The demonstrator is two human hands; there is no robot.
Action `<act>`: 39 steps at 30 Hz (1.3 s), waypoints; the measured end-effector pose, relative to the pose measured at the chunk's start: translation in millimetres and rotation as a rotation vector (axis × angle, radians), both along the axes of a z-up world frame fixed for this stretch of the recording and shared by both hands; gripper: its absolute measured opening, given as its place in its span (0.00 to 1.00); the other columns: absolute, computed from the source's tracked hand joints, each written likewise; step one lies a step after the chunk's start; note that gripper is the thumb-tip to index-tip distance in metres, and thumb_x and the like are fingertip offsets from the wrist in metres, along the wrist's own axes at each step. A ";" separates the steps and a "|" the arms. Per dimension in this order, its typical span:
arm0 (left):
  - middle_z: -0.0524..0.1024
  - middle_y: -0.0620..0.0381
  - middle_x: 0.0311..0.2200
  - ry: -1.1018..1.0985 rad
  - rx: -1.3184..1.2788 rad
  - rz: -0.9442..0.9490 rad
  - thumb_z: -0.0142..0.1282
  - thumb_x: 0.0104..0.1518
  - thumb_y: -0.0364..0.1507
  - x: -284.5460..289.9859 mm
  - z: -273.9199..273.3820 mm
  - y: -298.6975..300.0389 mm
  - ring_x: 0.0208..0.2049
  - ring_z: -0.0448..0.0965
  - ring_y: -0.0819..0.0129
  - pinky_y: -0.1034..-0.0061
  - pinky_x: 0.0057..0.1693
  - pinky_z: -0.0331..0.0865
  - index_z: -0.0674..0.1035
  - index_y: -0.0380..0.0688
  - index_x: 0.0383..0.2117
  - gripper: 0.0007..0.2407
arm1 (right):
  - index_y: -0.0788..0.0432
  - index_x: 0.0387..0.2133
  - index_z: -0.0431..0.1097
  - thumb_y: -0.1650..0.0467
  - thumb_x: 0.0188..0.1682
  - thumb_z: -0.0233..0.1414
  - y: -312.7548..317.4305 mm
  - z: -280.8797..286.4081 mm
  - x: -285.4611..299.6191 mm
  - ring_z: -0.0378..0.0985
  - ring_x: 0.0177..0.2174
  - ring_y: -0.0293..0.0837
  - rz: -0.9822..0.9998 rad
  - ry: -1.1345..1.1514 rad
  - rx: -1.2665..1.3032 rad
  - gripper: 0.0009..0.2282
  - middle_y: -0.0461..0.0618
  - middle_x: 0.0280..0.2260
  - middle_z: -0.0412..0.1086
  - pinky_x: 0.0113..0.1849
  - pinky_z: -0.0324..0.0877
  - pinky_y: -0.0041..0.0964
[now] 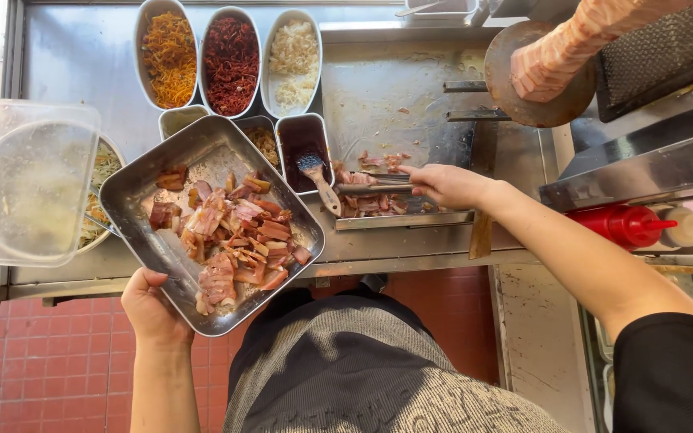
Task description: Collecting sliced kebab meat into a tray and organizing food ingredients in a stall.
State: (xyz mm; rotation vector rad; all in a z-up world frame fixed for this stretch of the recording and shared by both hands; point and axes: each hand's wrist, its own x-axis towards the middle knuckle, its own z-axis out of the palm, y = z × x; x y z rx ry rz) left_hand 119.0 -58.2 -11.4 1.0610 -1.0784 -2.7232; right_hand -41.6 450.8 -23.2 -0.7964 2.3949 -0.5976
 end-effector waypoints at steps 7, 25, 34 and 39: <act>0.78 0.47 0.45 0.006 -0.019 0.023 0.42 0.48 0.27 4.3 11.0 5.8 0.47 0.79 0.56 0.63 0.58 0.74 0.76 0.34 0.46 0.18 | 0.58 0.41 0.70 0.74 0.40 0.56 5.3 -6.0 2.3 0.75 0.42 0.57 0.302 0.302 0.058 0.14 0.60 0.61 0.64 0.43 0.70 0.46; 0.78 0.50 0.42 -0.034 -0.024 -0.043 0.42 0.46 0.27 -31.0 6.3 28.6 0.44 0.80 0.58 0.65 0.52 0.77 0.77 0.37 0.42 0.17 | 0.53 0.49 0.69 0.74 0.48 0.57 -1.2 4.6 69.5 0.77 0.37 0.60 -0.502 0.374 -0.096 0.15 0.59 0.33 0.74 0.40 0.70 0.51; 0.78 0.57 0.27 -0.060 0.042 -0.221 0.47 0.49 0.26 -71.7 -51.6 60.9 0.26 0.79 0.67 0.75 0.35 0.74 0.76 0.41 0.33 0.07 | 0.55 0.49 0.67 0.73 0.50 0.57 -41.1 94.6 86.3 0.84 0.37 0.48 -0.824 0.361 -0.257 0.14 0.55 0.36 0.79 0.39 0.74 0.41; 0.77 0.60 0.23 -0.072 0.004 -0.372 0.47 0.48 0.26 -88.9 -28.1 98.3 0.21 0.76 0.70 0.77 0.29 0.70 0.75 0.44 0.29 0.05 | 0.59 0.53 0.64 0.70 0.47 0.60 -113.9 128.1 90.6 0.84 0.40 0.47 -0.700 0.359 -0.436 0.20 0.56 0.42 0.79 0.42 0.75 0.40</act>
